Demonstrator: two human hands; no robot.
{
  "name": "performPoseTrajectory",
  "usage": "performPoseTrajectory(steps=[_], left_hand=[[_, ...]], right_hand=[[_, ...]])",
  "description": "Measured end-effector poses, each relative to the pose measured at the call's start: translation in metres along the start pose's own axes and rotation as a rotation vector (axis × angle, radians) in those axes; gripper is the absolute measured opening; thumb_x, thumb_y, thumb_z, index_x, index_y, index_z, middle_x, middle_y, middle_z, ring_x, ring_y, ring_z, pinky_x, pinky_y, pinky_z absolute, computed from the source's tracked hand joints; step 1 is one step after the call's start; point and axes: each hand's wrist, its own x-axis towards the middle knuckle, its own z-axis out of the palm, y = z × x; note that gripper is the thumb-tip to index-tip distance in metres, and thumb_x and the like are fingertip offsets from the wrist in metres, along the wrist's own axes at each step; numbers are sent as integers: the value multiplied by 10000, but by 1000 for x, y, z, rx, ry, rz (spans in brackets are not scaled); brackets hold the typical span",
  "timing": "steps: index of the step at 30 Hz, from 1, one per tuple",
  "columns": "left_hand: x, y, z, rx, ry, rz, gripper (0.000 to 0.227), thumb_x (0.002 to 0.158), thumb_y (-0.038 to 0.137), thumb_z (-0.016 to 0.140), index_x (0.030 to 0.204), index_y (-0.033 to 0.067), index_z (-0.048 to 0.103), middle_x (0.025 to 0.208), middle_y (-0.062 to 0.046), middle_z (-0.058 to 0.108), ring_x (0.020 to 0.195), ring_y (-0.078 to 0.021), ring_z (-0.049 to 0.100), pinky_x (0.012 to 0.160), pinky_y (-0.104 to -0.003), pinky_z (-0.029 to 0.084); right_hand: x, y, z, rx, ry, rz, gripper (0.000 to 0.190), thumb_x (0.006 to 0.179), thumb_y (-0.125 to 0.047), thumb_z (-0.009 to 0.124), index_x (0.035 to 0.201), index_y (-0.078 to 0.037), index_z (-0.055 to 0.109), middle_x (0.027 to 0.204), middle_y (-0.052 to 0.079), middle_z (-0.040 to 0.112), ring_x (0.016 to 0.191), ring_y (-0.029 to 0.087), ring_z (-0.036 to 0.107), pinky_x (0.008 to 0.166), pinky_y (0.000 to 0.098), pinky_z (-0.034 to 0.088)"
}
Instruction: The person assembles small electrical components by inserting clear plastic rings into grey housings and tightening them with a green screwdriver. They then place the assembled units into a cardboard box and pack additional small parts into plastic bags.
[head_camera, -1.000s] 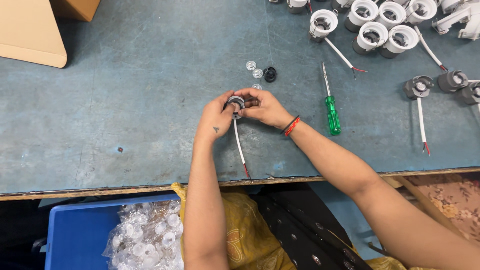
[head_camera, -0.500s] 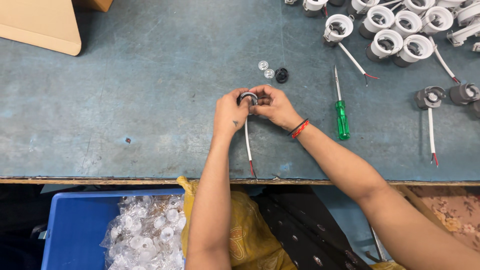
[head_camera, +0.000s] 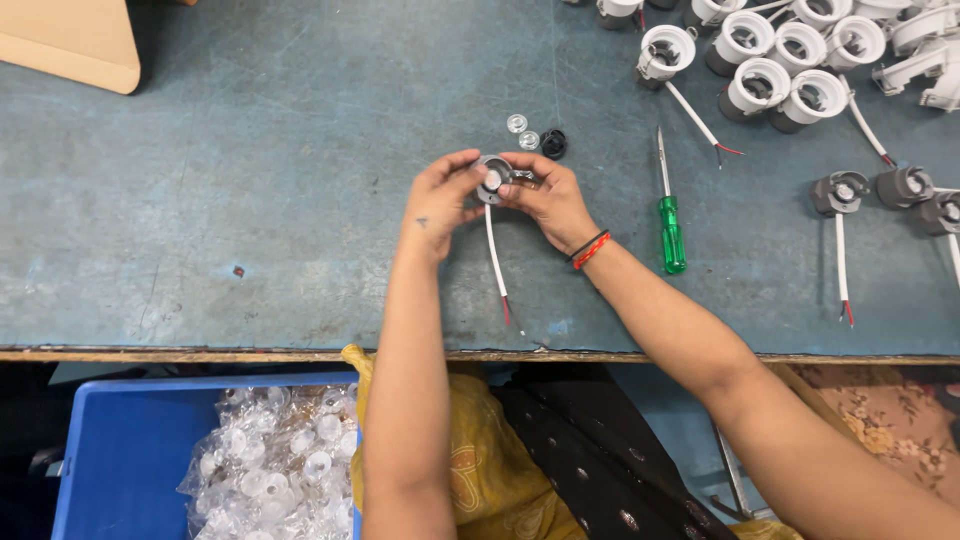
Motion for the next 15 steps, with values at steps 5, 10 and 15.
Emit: performPoseTrajectory(steps=[5,10,15], left_hand=[[-12,12,-7,-97,-32,-76,388,946,194,656,1308,56,628,1128,-70,713,985,-172,707,849,-421,619],[-11,13,-1,-100,-1,-111,349,947,243,649,1257,84,652,1050,-56,723,918,-180,708,802,-401,607],[-6,10,0,-95,23,-85,315,918,304,704,1166,116,656,984,-24,716,874,-141,698,736,-352,585]], right_hand=[[1,4,-1,14,-13,-28,438,929,37,725,1352,-13,623,1211,87,701,1099,173,691,969,346,605],[-4,2,12,-277,51,-180,379,929,30,744,1291,-21,648,1215,77,704,1126,164,689,976,313,596],[-15,-15,28,-645,113,-372,264,899,-5,766,1150,-59,699,1143,28,636,1009,132,700,868,274,613]])
